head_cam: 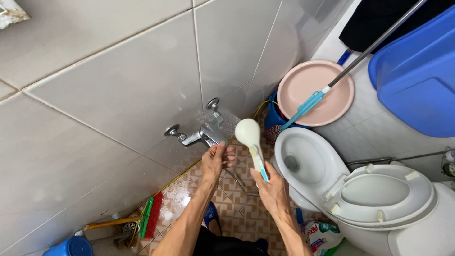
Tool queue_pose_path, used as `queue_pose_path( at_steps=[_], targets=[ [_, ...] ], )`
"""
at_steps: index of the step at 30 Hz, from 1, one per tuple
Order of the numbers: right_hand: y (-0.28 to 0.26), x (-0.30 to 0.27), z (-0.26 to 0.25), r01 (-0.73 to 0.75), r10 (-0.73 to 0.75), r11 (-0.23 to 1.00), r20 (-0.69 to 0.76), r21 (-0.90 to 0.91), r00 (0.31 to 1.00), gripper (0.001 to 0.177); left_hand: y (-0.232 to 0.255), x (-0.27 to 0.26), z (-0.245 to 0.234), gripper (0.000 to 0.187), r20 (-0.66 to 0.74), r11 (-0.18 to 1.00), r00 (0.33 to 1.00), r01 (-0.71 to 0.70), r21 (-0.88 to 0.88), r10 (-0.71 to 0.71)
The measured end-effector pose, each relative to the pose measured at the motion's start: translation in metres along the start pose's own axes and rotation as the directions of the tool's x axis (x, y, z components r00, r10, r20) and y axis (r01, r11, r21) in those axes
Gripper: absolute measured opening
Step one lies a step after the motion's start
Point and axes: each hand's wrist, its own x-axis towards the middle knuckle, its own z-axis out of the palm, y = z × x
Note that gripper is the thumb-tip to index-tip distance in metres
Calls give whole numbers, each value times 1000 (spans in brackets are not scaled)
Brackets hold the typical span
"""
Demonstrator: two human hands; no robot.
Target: Scrubbing and cleaning a bathroom faucet and shower head with a toothbrush and sponge.
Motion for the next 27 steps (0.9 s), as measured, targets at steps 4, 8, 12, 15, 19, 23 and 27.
queue_pose_path(
  at_steps=[4, 8, 12, 15, 19, 23, 27],
  targets=[
    [11, -1, -11, -33, 35, 998, -40, 48, 999, 33, -4, 3, -2, 31, 35, 1000, 999, 4, -7, -4],
    [23, -9, 3, -115, 102, 989, 127, 96, 987, 35, 10, -6, -5, 34, 6, 999, 999, 36, 14, -36],
    [35, -18, 24, 45, -52, 943, 14, 330, 999, 31, 13, -26, 4, 38, -3, 995, 996, 95, 23, -94],
    [22, -17, 24, -176, 161, 819, 75, 547, 984, 29, -38, -34, -4, 44, 114, 978, 979, 150, 147, -167],
    [39, -17, 16, 32, 13, 836, -77, 548, 997, 23, -23, -72, 34, 54, 226, 930, 928, 225, 291, -295],
    [39, -27, -7, -31, 108, 878, -134, 478, 985, 18, 3, -102, 70, 61, 293, 877, 885, 215, 430, -361],
    [29, -31, -27, -5, 35, 901, -62, 434, 997, 19, 3, -105, 77, 54, 350, 908, 893, 132, 398, -283]
  ],
)
